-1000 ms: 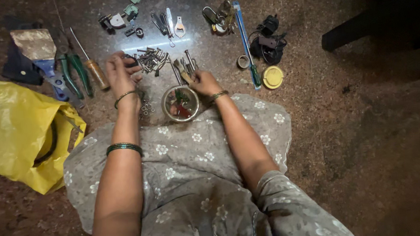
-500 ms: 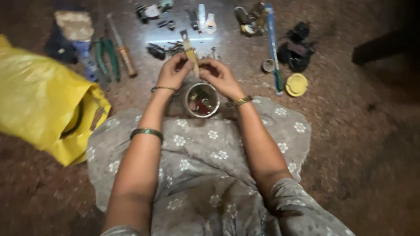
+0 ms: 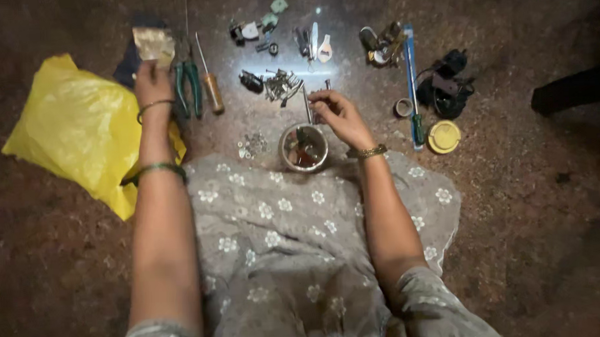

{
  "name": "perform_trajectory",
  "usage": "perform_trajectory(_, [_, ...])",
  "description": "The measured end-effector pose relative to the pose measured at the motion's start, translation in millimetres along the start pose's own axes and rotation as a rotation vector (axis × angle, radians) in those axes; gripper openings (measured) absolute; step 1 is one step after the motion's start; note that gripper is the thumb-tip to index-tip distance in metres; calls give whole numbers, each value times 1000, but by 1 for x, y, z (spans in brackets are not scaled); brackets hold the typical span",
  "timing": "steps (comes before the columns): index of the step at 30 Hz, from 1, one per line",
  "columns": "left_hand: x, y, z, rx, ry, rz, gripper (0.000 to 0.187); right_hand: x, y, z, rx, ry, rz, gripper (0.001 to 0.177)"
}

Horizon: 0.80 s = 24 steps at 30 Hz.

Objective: The person sits on the floor and organizes various tools and hardware items. They pick up screwdrivers, pliers, and small metal parts, placing them into a metal container and arranging them on the floor.

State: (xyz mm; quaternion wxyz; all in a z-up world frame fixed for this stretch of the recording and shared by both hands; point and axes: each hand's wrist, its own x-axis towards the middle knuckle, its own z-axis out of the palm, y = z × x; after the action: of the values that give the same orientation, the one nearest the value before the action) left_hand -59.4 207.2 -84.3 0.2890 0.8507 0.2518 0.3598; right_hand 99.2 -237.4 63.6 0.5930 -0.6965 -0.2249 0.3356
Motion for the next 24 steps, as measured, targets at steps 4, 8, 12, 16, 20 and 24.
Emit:
perform_trajectory(4, [-17, -32, -12, -181, -149, -869, 25, -3, -6, -2, -15, -35, -11, 29])
perform_trajectory(8, [-20, -36, -15, -31, -118, -601, 26, -3, -8, -7, -40, -12, 58, 29])
perform_trajectory(12, [-23, -39, -13, 217, -67, -498, 27, -4, -3, -12, 4, -15, 42, 28])
perform_trajectory(16, [-12, -16, -9, -24, -25, -392, 33, -3, 1, -16, -2, 4, 9, 26])
perform_trajectory(20, [-25, 73, -7, -409, -158, -278, 32, -8, 5, -22, -9, 33, -6, 27])
perform_trajectory(24, [-76, 194, 14, -323, -380, -261, 34, -11, 6, -46, -102, 158, -102, 24])
